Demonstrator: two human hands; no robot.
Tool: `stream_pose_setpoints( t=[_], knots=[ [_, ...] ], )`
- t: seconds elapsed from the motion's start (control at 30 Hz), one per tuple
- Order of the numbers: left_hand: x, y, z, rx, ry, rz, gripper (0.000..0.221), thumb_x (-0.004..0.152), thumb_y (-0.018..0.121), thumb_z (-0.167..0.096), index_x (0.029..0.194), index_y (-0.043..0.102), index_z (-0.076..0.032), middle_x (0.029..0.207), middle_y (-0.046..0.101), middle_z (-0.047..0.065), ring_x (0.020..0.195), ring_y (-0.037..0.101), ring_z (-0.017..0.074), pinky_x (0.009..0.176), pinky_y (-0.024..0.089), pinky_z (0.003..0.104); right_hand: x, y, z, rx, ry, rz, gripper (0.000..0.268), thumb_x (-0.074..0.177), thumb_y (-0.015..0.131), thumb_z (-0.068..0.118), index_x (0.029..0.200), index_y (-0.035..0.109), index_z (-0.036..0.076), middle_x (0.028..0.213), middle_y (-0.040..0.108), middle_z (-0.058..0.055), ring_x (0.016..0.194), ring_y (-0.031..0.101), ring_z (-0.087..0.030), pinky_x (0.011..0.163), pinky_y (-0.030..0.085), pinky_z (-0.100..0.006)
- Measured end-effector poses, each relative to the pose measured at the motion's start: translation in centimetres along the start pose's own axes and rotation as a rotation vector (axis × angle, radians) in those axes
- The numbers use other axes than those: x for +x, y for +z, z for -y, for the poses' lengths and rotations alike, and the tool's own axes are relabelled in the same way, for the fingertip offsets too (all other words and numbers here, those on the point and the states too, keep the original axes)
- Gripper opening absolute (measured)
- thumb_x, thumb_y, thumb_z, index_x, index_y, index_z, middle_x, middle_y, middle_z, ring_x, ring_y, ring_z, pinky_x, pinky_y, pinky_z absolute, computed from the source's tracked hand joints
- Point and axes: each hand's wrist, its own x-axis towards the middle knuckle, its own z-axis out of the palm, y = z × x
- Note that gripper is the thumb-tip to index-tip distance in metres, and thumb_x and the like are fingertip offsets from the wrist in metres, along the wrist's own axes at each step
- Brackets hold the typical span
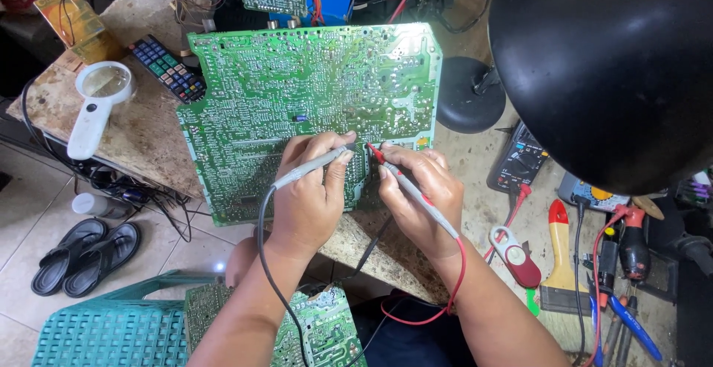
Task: Measuring electrical values of components on a circuit board using a multimeter.
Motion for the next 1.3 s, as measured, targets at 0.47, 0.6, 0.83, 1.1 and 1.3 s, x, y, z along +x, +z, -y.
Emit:
stream_pose_setpoints(
  t=[0.47, 0.6, 0.83, 1.1, 1.3],
  knots=[
    [-0.16, 0.26, 0.36, 0.042, 0.065, 0.010, 0.008, 0.106, 0.058, -0.016, 0.107, 0.060, -0.008, 0.108, 0.077, 0.008, 0.099, 0.065, 0.0294, 0.088, 0.054, 0.041, -0.32, 0.04, -0.57, 0.025, 0.003, -0.036, 0.013, 0.092, 0.075, 0.008, 0.104, 0.075, 0.003, 0.101, 0.080, -0.014, 0.100, 0.078, -0.034, 0.094, 0.053, -0.043],
    [-0.18, 0.32, 0.37, 0.030, 0.046, 0.006, 0.006, 0.106, 0.058, -0.015, 0.106, 0.060, -0.008, 0.108, 0.077, 0.008, 0.099, 0.065, 0.0279, 0.088, 0.053, 0.040, -0.36, 0.01, -0.63, 0.027, 0.007, -0.030, 0.013, 0.092, 0.074, 0.008, 0.104, 0.075, 0.004, 0.102, 0.080, -0.014, 0.100, 0.078, -0.033, 0.094, 0.053, -0.042],
    [-0.30, 0.45, 0.54, 0.028, 0.031, 0.004, 0.005, 0.105, 0.058, -0.014, 0.107, 0.060, -0.009, 0.108, 0.078, 0.007, 0.099, 0.065, 0.0266, 0.088, 0.052, 0.039, -0.20, -0.15, -0.31, 0.034, 0.008, -0.021, 0.013, 0.093, 0.073, 0.009, 0.105, 0.075, 0.003, 0.102, 0.079, -0.015, 0.099, 0.078, -0.034, 0.093, 0.053, -0.043],
    [-0.21, 0.36, 0.22, 0.036, 0.017, 0.011, 0.005, 0.106, 0.058, -0.014, 0.108, 0.060, -0.010, 0.108, 0.078, 0.007, 0.099, 0.065, 0.0263, 0.087, 0.051, 0.038, -0.25, -0.12, -0.38, 0.022, 0.011, -0.025, 0.012, 0.093, 0.073, 0.010, 0.104, 0.075, 0.004, 0.101, 0.079, -0.014, 0.098, 0.078, -0.034, 0.092, 0.054, -0.043],
    [-0.12, 0.33, 0.11, 0.039, 0.020, 0.008, 0.006, 0.106, 0.057, -0.015, 0.108, 0.059, -0.009, 0.108, 0.078, 0.008, 0.099, 0.065, 0.0264, 0.087, 0.051, 0.038, -0.17, -0.08, -0.31, 0.024, 0.005, -0.032, 0.012, 0.093, 0.073, 0.009, 0.104, 0.075, 0.003, 0.101, 0.079, -0.014, 0.096, 0.078, -0.033, 0.092, 0.054, -0.042]
  ],
)
